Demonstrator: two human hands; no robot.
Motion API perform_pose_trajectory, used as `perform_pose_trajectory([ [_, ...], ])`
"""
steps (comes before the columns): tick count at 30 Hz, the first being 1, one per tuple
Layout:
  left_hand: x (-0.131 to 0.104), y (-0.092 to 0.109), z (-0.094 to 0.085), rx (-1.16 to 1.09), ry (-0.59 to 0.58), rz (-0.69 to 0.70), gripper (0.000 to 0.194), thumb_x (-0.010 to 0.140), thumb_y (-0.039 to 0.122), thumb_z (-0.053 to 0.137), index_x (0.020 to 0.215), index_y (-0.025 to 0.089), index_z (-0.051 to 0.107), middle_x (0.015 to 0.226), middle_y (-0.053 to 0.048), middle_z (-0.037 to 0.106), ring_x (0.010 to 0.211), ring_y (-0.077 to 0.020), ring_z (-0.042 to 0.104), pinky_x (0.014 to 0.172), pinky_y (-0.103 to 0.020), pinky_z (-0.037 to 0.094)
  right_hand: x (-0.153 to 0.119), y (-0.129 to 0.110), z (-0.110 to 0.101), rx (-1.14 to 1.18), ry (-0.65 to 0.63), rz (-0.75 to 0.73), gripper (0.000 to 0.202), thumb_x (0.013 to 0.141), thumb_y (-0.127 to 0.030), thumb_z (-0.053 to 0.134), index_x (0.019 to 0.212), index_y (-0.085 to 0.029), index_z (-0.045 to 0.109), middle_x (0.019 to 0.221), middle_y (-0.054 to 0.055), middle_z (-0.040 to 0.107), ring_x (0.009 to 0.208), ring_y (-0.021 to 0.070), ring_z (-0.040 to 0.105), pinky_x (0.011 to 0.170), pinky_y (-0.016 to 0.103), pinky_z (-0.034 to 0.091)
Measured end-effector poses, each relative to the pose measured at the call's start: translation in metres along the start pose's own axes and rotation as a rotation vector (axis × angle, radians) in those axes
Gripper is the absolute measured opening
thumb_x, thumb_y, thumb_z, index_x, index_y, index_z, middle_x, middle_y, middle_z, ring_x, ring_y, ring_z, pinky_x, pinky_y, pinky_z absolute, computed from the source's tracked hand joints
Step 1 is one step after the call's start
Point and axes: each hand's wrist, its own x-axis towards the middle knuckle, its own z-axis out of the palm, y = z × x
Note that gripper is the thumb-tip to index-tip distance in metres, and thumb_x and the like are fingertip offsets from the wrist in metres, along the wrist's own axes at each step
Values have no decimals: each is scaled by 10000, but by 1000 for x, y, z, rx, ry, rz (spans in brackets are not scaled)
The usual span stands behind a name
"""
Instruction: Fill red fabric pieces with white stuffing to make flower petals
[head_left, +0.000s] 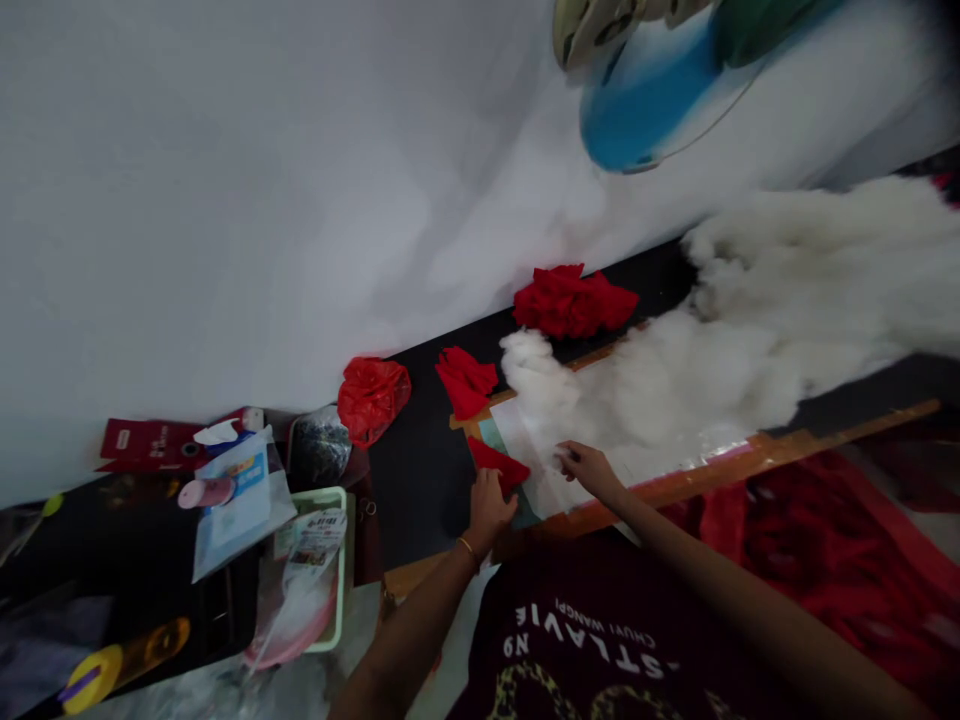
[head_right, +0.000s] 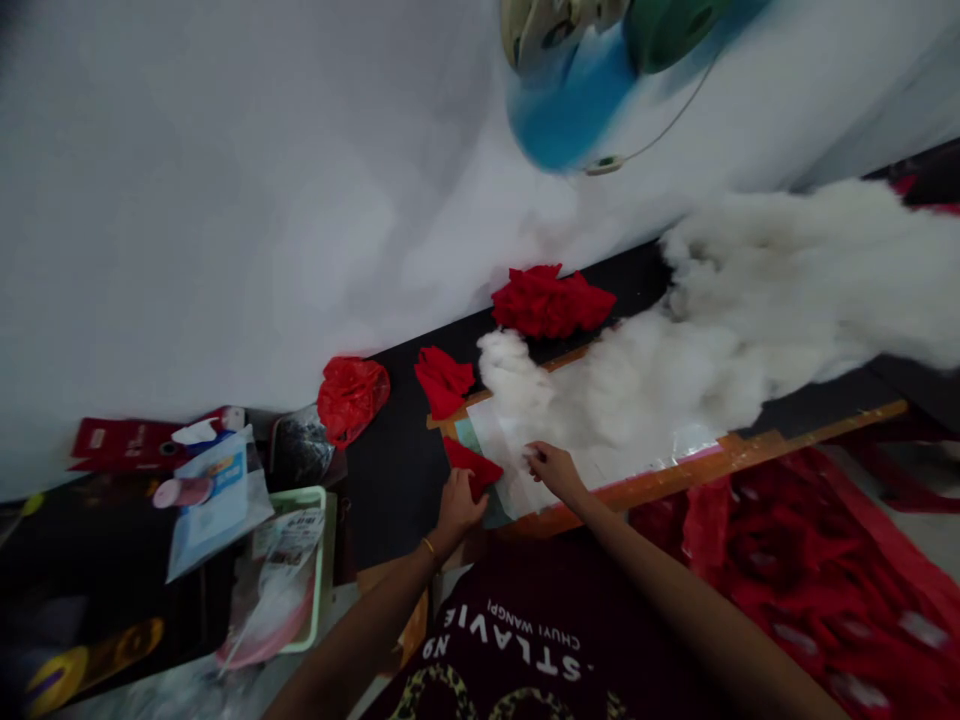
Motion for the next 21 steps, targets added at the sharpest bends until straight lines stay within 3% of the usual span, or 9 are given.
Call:
perform_pose_trajectory([
  [4,3,2,12,-25,29,12,181,842,190,530,1008,162,597,1094,-133,592,1028,-244,572,930,-372,421,-12,5,10,184,-165,109,185,799,-311,559,922,-183,613,545,-35,627,472,139,603,508,240,515],
  [8,24,14,4,-98,18,-3,175,909,204,429,883,188,601,905,-84,652,871,-209,606,847,-340,440,-20,-1,22,479,-323,150,183,797,-344,608,885,-186,579,677,7,693,622,147,671,665,278,577],
  [11,34,21,-5,-110,22,-2,164,907,216,435,919,188,596,925,-83,664,861,-196,610,825,-323,443,-17,-12,29,633,-274,102,219,761,-348,678,879,-189,585,789,8,701,714,138,682,792,302,584],
  [15,26,25,-2,-60,-29,54,171,778,225,628,941,186,593,970,-85,638,939,-225,588,869,-338,433,-9,-21,33,711,-175,65,242,756,-377,699,860,-199,571,790,10,689,730,161,686,800,347,592],
  [18,14,20,6,-51,-35,-27,269,678,138,685,927,178,591,1043,-109,614,1060,-262,550,970,-376,386,-8,-16,31,694,-112,82,261,769,-417,682,852,-202,559,759,20,686,708,171,685,758,353,593],
  [21,11,13,9,-137,-28,-139,149,761,109,588,890,184,598,1024,-107,627,1046,-240,565,978,-369,378,-12,-7,26,647,-111,120,275,766,-428,678,846,-196,553,729,25,684,666,163,674,732,345,588],
])
